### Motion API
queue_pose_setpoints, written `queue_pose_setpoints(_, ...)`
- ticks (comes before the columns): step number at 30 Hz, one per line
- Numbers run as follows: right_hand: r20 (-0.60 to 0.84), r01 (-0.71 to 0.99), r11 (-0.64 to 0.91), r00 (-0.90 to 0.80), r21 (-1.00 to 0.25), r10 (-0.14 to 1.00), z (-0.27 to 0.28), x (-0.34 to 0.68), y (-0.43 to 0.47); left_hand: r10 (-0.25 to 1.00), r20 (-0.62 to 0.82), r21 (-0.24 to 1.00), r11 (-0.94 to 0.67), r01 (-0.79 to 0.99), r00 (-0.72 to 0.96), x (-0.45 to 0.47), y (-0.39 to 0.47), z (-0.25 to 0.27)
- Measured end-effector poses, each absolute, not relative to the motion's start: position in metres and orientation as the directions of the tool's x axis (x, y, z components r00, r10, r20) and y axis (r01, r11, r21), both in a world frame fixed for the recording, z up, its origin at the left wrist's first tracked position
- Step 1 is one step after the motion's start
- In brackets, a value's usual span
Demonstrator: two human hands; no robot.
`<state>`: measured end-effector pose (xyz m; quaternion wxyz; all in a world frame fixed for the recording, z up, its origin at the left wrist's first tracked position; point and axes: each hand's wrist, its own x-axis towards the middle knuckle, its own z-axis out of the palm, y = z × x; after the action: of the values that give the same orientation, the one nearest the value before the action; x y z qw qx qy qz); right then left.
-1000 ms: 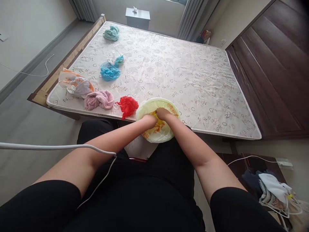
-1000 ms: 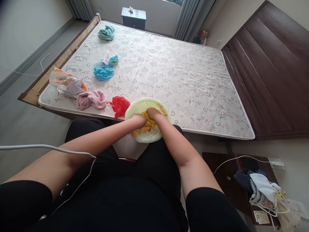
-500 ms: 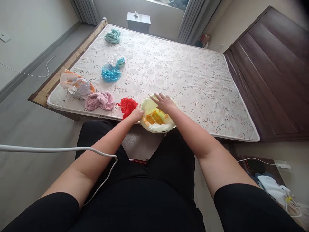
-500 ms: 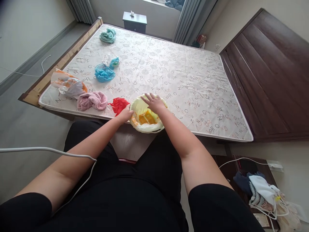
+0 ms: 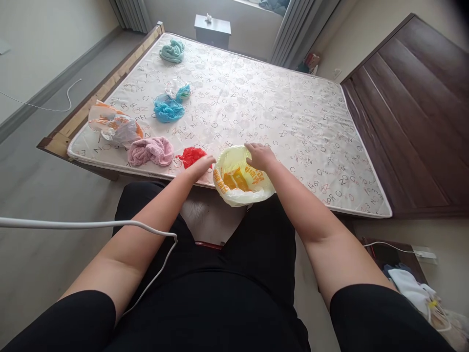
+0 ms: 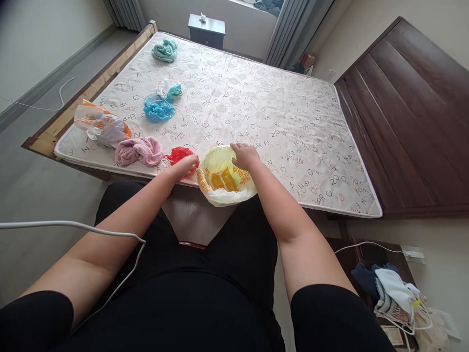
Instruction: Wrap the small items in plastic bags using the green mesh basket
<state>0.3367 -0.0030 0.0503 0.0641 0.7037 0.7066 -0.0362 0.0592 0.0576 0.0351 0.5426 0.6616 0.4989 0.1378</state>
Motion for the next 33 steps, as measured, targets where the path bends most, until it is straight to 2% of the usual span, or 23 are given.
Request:
queue_pose_setpoints(2, -0.101, 0.998, 0.016, -0.01, 0.058, 0.995, 0.051, 0.326, 0.002, 0.851, -0.268, 0.818, -0.047, 0.573, 0.452, 0.079, 0.062, 0.046)
queue_pose_setpoints(5, -0.122, 0.997, 0.014, -0.004, 0.081, 0.993, 0.052, 0.31, 0.007, 0.797, -0.312, 0.585, -0.268, 0.765, 0.518, 0.107, 0.063, 0.056)
queue_pose_setpoints(8, -0.155, 0.991, 0.011, 0.01, 0.136, 0.988, 0.051, 0.307, 0.006, 0.787, -0.362, 0.397, -0.354, 0.847, 0.499, 0.114, 0.06, 0.056)
queue_pose_setpoints(15, -0.155, 0.986, 0.014, 0.012, 0.166, 0.988, 0.052, 0.32, 0.002, 0.745, -0.453, 0.375, -0.34, 0.863, 0.49, 0.096, 0.059, 0.064)
queue_pose_setpoints(17, -0.105, 0.987, 0.018, -0.002, 0.157, 0.995, 0.057, 0.314, 0.0, 0.735, -0.492, 0.36, -0.317, 0.878, 0.467, 0.096, 0.058, 0.072)
queue_pose_setpoints(21, 0.084, 0.991, 0.055, -0.065, 0.118, 0.994, 0.071, 0.289, -0.03, 0.716, -0.525, 0.366, -0.299, 0.881, 0.461, 0.09, 0.049, 0.083)
queue_pose_setpoints(24, 0.142, 0.994, 0.108, -0.111, 0.024, 0.984, 0.074, 0.275, -0.077, 0.765, -0.463, 0.414, -0.261, 0.872, 0.448, 0.076, 0.033, 0.08)
queue_pose_setpoints(26, 0.214, 0.996, -0.03, 0.048, -0.086, 0.976, 0.068, 0.274, -0.11, 0.823, -0.393, 0.48, -0.197, 0.855, 0.41, 0.064, 0.019, 0.073)
queue_pose_setpoints(28, 0.247, 0.929, -0.27, 0.332, -0.254, 0.91, 0.055, 0.282, -0.136, 0.861, -0.361, 0.55, -0.113, 0.828, 0.357, 0.052, 0.004, 0.063)
queue_pose_setpoints(30, 0.131, 0.775, -0.437, 0.544, -0.457, 0.829, 0.039, 0.295, -0.152, 0.877, -0.349, 0.621, -0.046, 0.782, 0.329, 0.043, -0.009, 0.053)
queue_pose_setpoints(33, -0.134, 0.531, -0.491, 0.573, -0.69, 0.808, 0.018, 0.316, -0.16, 0.881, -0.321, 0.734, -0.001, 0.679, 0.348, 0.033, -0.022, 0.038)
